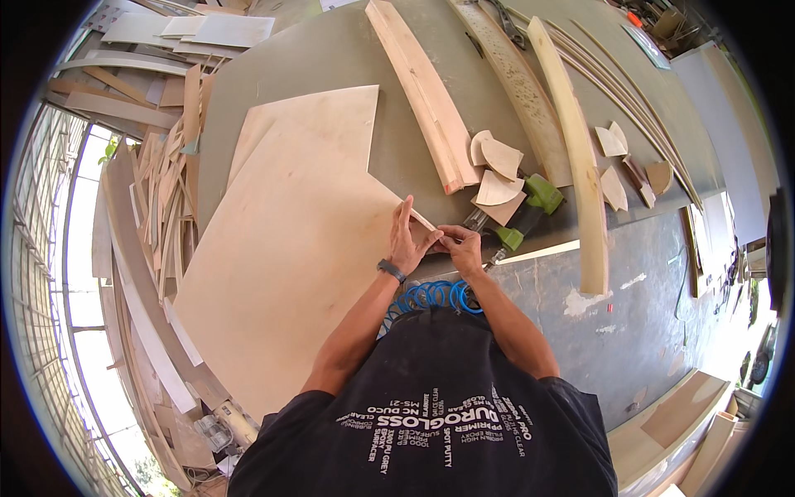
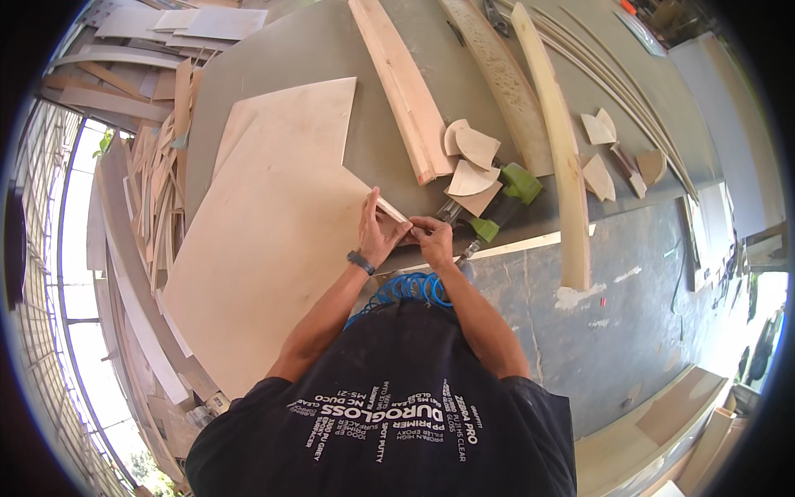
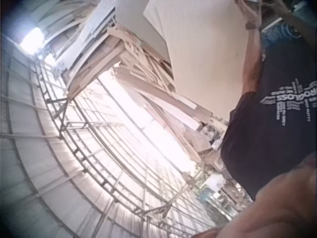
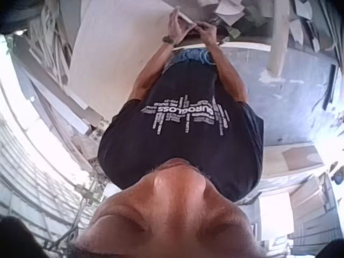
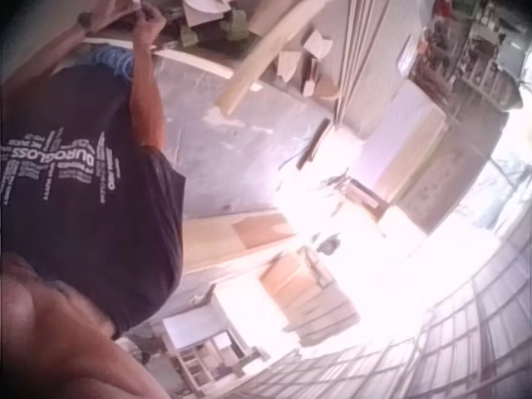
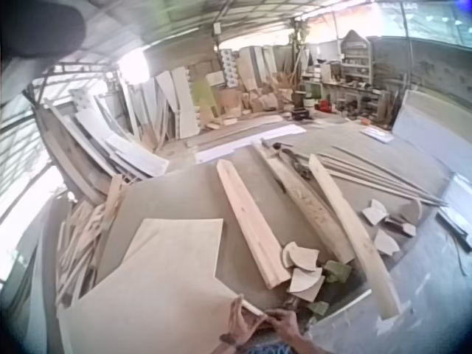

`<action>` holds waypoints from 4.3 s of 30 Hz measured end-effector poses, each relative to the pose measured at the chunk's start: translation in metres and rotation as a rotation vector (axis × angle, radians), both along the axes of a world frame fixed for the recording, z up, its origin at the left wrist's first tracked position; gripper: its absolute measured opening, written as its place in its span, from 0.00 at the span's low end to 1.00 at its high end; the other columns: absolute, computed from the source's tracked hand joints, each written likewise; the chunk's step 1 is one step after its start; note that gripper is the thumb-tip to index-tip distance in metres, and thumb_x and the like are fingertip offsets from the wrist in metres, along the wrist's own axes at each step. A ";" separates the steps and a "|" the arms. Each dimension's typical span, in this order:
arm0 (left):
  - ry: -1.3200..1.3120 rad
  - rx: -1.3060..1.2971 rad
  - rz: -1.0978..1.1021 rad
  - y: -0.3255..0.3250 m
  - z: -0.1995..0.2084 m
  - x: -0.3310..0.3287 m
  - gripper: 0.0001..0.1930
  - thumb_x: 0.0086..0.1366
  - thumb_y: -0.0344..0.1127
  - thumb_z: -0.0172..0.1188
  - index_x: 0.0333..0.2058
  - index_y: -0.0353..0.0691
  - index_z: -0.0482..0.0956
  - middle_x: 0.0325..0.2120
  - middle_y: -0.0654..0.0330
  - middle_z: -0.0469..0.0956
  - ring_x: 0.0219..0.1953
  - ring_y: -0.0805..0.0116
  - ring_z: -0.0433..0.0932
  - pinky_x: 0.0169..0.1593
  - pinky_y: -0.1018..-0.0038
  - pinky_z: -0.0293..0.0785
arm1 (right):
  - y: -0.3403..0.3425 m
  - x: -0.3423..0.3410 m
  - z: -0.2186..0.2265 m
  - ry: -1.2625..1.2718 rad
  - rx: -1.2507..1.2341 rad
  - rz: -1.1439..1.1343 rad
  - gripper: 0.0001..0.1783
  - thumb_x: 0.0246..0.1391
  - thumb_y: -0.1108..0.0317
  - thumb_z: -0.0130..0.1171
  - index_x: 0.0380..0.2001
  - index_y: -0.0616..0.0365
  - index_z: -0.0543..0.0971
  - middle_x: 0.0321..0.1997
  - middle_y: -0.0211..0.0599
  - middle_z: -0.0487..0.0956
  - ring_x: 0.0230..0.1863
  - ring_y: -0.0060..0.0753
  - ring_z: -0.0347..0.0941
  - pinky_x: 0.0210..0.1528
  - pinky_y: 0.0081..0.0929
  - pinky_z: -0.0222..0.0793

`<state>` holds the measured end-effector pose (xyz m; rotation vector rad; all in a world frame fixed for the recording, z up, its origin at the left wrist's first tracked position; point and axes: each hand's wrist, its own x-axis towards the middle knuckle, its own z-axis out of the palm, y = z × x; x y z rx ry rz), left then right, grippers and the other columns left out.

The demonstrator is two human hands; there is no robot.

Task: The person assembles a wooden structure by attaching curved and straight wooden pieces to a large plywood board. They use a pneumatic nail gun to secure the pieces in place, repeatedly positioning and fastening them along the edges of the board.

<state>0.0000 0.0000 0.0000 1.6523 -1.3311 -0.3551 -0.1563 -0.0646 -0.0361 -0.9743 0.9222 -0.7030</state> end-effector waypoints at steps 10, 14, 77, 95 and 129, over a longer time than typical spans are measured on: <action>-0.189 0.073 0.056 -0.001 -0.008 -0.009 0.51 0.65 0.56 0.71 0.76 0.41 0.52 0.63 0.36 0.63 0.62 0.41 0.70 0.61 0.52 0.72 | -0.003 -0.010 0.000 -0.104 -0.009 -0.016 0.08 0.62 0.79 0.66 0.43 0.73 0.85 0.39 0.42 0.87 0.36 0.31 0.86 0.42 0.26 0.86; -0.240 0.107 0.069 0.007 -0.005 -0.012 0.57 0.60 0.53 0.74 0.78 0.45 0.47 0.72 0.33 0.41 0.69 0.34 0.61 0.66 0.49 0.67 | -0.005 -0.007 -0.001 -0.088 -0.005 0.014 0.09 0.63 0.77 0.67 0.44 0.71 0.85 0.38 0.41 0.87 0.35 0.31 0.86 0.43 0.27 0.87; 1.045 0.357 0.458 -0.162 0.038 0.012 0.37 0.43 0.45 0.74 0.49 0.24 0.75 0.41 0.45 0.83 0.38 0.51 0.86 0.39 0.57 0.84 | -0.008 -0.116 0.086 0.388 -0.473 -0.342 0.11 0.68 0.67 0.62 0.41 0.67 0.79 0.29 0.37 0.84 0.31 0.24 0.80 0.37 0.25 0.76; 1.468 0.178 0.008 -0.028 0.177 0.065 0.21 0.73 0.52 0.62 0.52 0.41 0.75 0.42 0.59 0.82 0.32 0.67 0.79 0.29 0.70 0.68 | -0.121 0.008 0.228 0.139 -0.870 0.216 0.14 0.64 0.82 0.55 0.52 0.70 0.79 0.39 0.48 0.84 0.36 0.38 0.83 0.45 0.31 0.78; 1.802 0.080 -0.252 -0.037 0.185 0.075 0.15 0.78 0.46 0.55 0.53 0.43 0.78 0.43 0.59 0.85 0.37 0.66 0.82 0.29 0.69 0.74 | -0.099 0.040 0.220 -0.139 -0.533 0.142 0.15 0.59 0.63 0.71 0.45 0.62 0.90 0.36 0.30 0.81 0.44 0.24 0.70 0.54 0.31 0.65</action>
